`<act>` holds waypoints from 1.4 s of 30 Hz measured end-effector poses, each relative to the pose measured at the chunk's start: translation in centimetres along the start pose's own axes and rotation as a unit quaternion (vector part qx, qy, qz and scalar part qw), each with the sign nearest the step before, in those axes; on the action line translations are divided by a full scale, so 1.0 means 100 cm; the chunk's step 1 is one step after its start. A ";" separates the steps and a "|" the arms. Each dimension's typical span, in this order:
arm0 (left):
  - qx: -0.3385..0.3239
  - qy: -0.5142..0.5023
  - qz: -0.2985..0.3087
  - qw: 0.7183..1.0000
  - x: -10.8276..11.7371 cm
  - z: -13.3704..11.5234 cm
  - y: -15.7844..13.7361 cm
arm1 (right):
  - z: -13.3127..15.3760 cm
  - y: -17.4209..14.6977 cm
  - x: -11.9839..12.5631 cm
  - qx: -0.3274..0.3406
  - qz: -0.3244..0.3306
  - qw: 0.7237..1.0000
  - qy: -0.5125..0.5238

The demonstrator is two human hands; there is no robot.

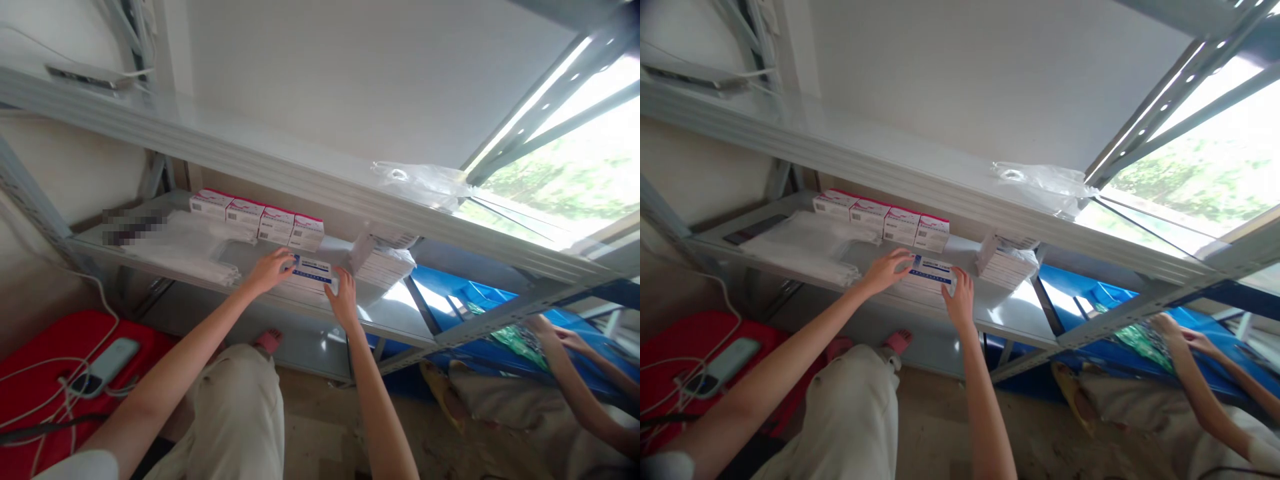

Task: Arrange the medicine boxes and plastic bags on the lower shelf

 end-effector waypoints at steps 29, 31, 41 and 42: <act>-0.160 0.045 0.236 0.957 0.040 -0.036 0.092 | 0.060 0.109 0.038 0.060 0.312 0.948 -0.028; -0.145 0.040 0.238 0.960 0.045 -0.036 0.096 | 0.062 0.112 0.039 0.057 0.313 0.948 -0.007; -0.134 0.010 0.281 0.950 0.045 -0.036 0.093 | 0.057 0.109 0.026 0.066 0.324 0.943 0.026; -0.135 0.009 0.280 0.951 0.046 -0.035 0.095 | 0.058 0.111 0.026 0.060 0.326 0.943 0.020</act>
Point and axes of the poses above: each hand's wrist, its own y-axis towards the middle knuckle, its own x-axis out of the back of the hand, z = x × y, the point moved 7 cm from there along y, towards the middle knuckle, and after that the axes turned 9 degrees about -z, right-handed, at the moved point
